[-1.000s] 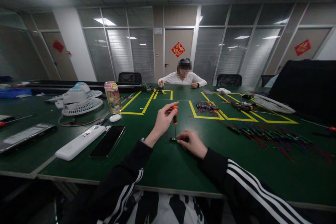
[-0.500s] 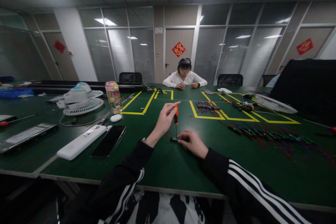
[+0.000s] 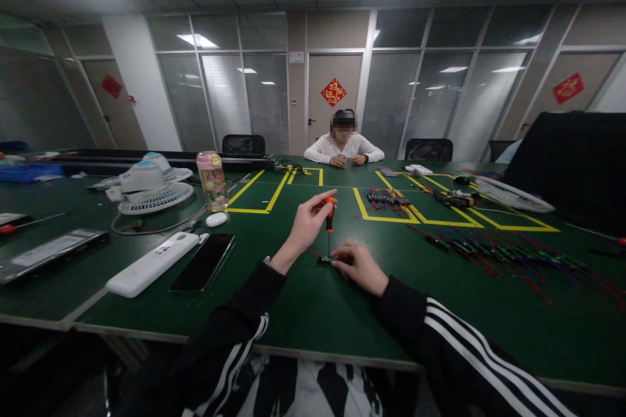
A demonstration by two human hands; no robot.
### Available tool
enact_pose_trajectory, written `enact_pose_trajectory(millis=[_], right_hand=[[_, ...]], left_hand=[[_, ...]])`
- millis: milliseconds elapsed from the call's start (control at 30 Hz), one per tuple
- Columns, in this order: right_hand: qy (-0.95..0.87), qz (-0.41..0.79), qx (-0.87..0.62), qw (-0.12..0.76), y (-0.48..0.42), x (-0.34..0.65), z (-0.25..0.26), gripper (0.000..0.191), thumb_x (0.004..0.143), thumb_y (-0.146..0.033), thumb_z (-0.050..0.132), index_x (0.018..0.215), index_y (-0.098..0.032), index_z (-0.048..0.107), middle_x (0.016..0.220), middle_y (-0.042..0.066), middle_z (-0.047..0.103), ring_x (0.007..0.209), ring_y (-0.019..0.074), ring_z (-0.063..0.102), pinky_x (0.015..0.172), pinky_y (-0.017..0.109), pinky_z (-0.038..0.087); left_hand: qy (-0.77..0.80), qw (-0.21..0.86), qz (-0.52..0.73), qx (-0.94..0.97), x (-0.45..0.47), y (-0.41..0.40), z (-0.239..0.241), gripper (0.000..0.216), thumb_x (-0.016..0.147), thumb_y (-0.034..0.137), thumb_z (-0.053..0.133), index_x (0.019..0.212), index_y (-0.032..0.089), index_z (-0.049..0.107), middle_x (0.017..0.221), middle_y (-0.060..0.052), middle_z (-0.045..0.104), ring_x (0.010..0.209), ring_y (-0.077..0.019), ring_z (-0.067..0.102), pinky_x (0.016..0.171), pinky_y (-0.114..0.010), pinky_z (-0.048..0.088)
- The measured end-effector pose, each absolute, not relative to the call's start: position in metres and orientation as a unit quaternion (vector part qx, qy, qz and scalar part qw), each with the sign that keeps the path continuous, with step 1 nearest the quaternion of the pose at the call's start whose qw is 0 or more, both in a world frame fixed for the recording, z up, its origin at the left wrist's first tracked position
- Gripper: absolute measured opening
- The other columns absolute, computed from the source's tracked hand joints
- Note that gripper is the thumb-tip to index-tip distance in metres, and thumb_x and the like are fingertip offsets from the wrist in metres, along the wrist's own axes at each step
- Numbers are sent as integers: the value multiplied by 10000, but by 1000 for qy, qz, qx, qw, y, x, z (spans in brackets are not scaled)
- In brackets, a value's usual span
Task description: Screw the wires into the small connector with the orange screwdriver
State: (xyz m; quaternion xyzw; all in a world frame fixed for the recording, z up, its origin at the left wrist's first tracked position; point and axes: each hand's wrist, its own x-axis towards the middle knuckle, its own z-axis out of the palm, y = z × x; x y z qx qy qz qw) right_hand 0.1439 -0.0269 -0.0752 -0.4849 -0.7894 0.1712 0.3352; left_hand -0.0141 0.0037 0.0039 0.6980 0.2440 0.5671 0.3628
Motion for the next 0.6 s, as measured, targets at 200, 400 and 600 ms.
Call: enact_pose_trajectory(millis=[200,400,600], right_hand=[[-790,169,-484,336,-27,144,-75,147,752,-199,622,867,-176,711,791,40,604,689,145,554,658,259,447],[-788,165,-489,336,-28,143,-74,145,748,-194,627,860,-162,713,783,45,609,694,148,557,656,257,441],[-787,166,-493,333,-29,142,-72,137,748,-189,633,858,-163,710,779,40,606,689,144,558,657,251,439]], left_hand=[[258,310,575,712,-14,4,3,318,843,292,513,1137,227,615,1052,-60,576,936,-150,568,841,-275,453],[272,282,588,708,-15,4,4,310,800,292,579,1095,214,638,968,-48,577,867,-140,568,799,-259,466],[239,350,553,717,-15,0,6,345,859,264,482,1185,201,576,992,-58,603,890,-142,588,828,-279,464]])
